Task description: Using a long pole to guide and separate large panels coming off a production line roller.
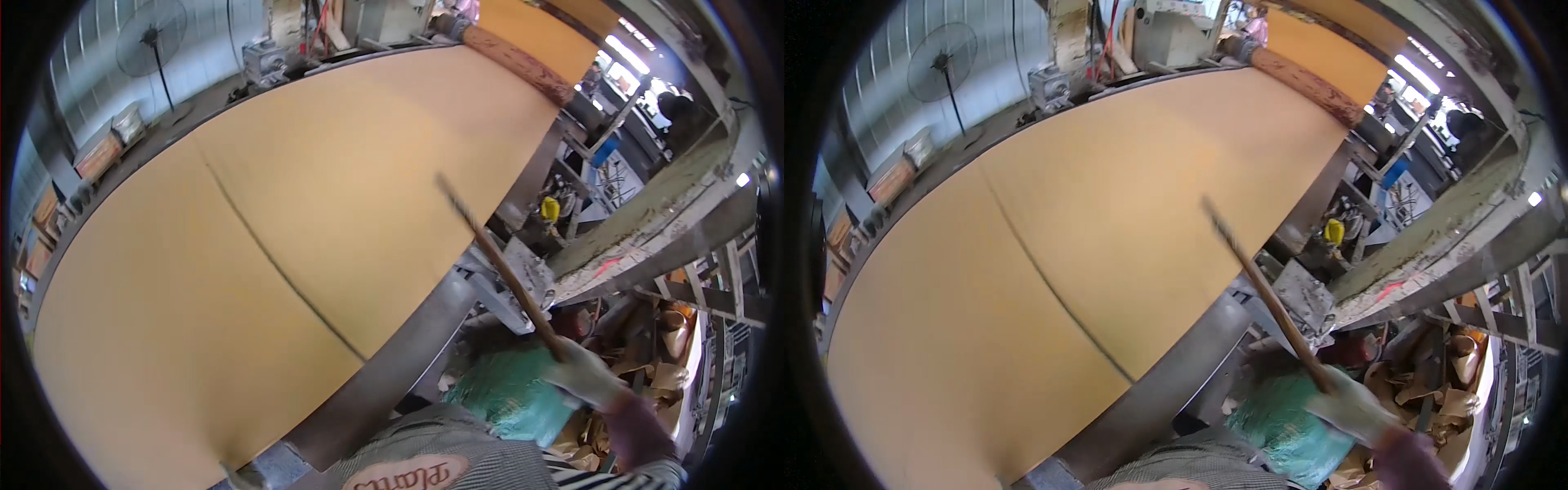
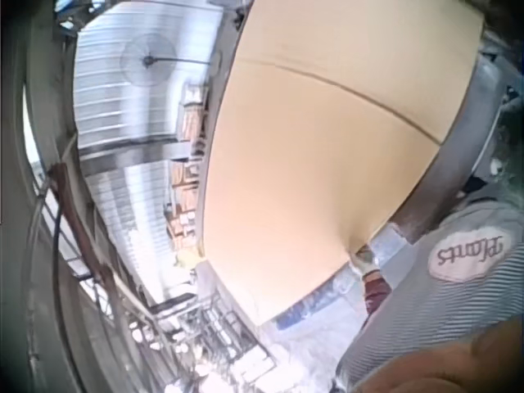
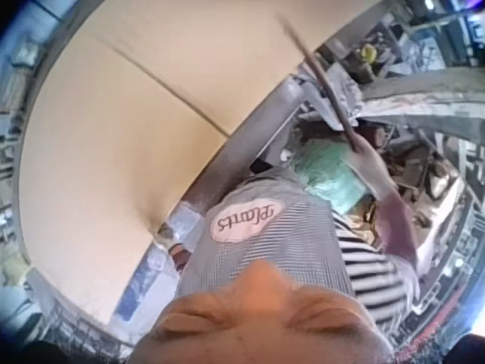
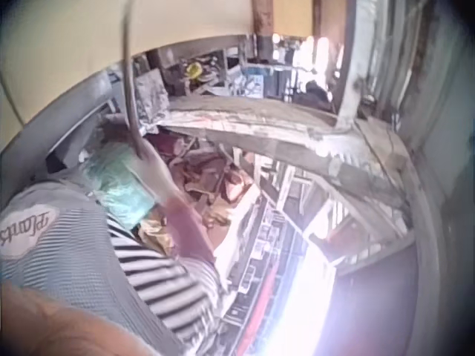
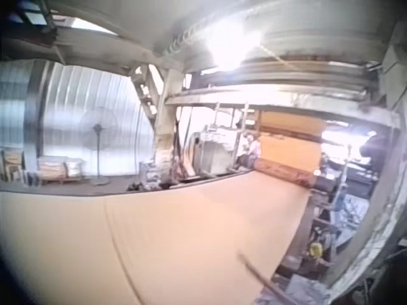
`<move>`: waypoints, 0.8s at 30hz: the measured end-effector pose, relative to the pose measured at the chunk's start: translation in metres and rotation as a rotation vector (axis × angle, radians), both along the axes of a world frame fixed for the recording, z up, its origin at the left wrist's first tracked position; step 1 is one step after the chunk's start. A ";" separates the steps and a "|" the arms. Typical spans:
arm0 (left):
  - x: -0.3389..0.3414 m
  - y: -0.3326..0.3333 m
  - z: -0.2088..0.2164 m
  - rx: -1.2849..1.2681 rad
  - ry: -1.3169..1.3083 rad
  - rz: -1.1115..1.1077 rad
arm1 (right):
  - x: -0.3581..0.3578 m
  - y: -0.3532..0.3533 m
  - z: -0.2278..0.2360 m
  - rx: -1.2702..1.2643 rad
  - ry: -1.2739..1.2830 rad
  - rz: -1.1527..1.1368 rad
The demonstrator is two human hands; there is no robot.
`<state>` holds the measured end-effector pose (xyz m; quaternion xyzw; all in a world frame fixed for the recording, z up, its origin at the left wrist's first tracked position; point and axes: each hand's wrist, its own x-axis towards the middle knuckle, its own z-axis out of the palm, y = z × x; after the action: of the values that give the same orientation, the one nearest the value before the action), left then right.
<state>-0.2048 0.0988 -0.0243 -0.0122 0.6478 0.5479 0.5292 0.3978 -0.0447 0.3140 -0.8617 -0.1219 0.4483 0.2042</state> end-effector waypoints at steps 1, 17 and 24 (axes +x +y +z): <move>-0.004 -0.012 -0.005 -0.064 -0.008 0.006 | -0.006 0.035 -0.056 0.141 0.110 -0.138; -0.150 -0.050 -0.020 0.438 -0.018 0.135 | -0.099 0.171 -0.079 0.955 0.200 -0.187; 0.044 -0.024 0.035 0.267 -0.388 -0.465 | -0.193 0.153 -0.132 0.734 0.662 0.151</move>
<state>-0.1610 0.0743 0.0108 0.1013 0.4427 0.4801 0.7505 0.2044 0.1081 0.1823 -0.5332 -0.2623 0.6390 0.4884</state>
